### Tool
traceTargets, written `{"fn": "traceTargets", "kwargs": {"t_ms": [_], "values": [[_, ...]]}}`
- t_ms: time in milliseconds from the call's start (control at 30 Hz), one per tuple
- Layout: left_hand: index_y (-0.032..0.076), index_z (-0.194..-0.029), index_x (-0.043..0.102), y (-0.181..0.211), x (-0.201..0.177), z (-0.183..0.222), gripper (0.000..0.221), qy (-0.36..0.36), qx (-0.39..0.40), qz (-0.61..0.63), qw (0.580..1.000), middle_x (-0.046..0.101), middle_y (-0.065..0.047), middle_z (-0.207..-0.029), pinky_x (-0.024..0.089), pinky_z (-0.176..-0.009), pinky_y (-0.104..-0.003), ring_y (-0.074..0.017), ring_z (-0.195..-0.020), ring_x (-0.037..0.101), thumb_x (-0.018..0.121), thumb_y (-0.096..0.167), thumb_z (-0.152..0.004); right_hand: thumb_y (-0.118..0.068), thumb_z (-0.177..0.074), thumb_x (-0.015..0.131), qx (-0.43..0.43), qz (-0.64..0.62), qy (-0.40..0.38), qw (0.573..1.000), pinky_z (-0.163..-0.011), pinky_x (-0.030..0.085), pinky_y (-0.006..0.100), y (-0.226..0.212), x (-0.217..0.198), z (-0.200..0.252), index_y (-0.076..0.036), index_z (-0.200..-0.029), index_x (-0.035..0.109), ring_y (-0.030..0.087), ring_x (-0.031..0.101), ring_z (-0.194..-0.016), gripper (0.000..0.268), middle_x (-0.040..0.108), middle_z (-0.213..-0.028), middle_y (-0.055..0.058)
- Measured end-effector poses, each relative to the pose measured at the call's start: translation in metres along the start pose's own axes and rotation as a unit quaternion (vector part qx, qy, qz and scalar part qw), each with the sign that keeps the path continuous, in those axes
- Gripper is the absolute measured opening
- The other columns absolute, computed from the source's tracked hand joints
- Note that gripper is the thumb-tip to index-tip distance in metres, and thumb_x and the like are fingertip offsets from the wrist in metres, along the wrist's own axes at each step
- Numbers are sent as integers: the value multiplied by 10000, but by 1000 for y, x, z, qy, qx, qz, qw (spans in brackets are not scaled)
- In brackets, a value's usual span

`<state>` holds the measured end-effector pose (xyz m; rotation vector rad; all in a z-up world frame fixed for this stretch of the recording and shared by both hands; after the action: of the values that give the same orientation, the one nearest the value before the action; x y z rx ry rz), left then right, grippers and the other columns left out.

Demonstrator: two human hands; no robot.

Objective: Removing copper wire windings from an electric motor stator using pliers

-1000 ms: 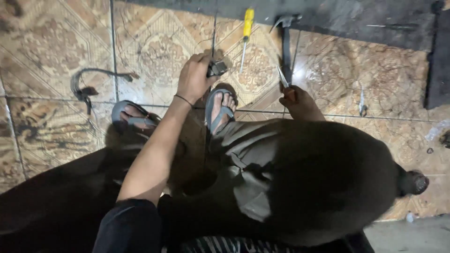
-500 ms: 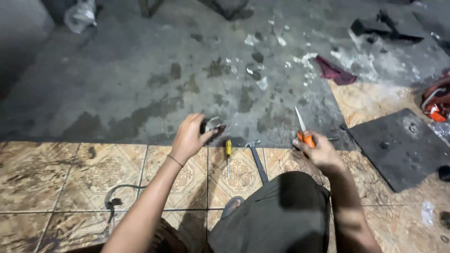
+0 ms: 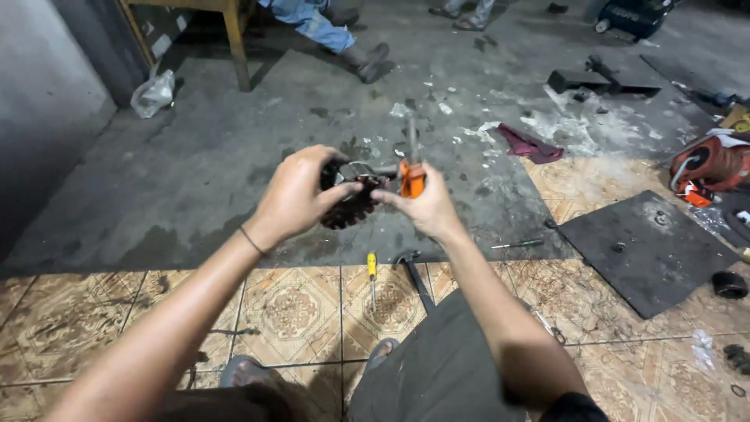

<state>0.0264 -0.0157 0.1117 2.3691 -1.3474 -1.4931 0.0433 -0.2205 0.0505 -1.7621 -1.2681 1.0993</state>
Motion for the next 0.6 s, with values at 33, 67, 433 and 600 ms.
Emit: {"fn": "traceTargets", "kwargs": {"t_ms": [33, 67, 433, 600], "values": [[26, -1120, 680, 3, -7, 1, 398, -2, 1, 0, 1000, 708, -182, -971, 550, -850, -498, -407, -993, 687, 804, 274, -835, -310, -585, 1043, 1, 0, 2, 1000, -653, 459, 243, 13, 1, -5, -41, -892, 610, 137, 574, -758, 595, 631, -807, 40], [45, -1122, 678, 7, -10, 1, 391, -23, 6, -31, 999, 696, -151, -949, 545, -844, -481, -378, -984, 685, 794, 289, -839, -320, -582, 1039, -54, 51, -12, 997, -713, 501, 309, 19, 4, -9, -29, -900, 604, 207, 629, -808, 612, 654, -834, 108], [63, -1139, 671, -36, -10, 12, 425, 28, -9, 37, 999, 670, -134, -945, 535, -850, -464, -359, -984, 661, 802, 355, -858, -247, -619, 979, -49, 140, -99, 984, -727, 508, 318, 47, 29, -17, -51, -852, 585, 186, 625, -780, 497, 637, -762, 109], [55, -1133, 697, -72, -14, 1, 390, 84, -26, 111, 990, 688, -135, -932, 541, -829, -448, -361, -946, 670, 832, 268, -836, -235, -617, 1002, 46, 58, -82, 994, -684, 491, 278, 102, 40, -52, -53, -910, 636, 170, 622, -785, 502, 648, -795, 67]]}}
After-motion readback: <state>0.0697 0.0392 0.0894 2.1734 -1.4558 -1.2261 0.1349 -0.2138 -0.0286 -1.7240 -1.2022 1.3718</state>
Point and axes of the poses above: each hand's wrist, its own z-axis away from the middle knuckle, its own x-axis out of the palm, y = z × x, the point moved 7 cm from there along -z, towards the middle knuckle
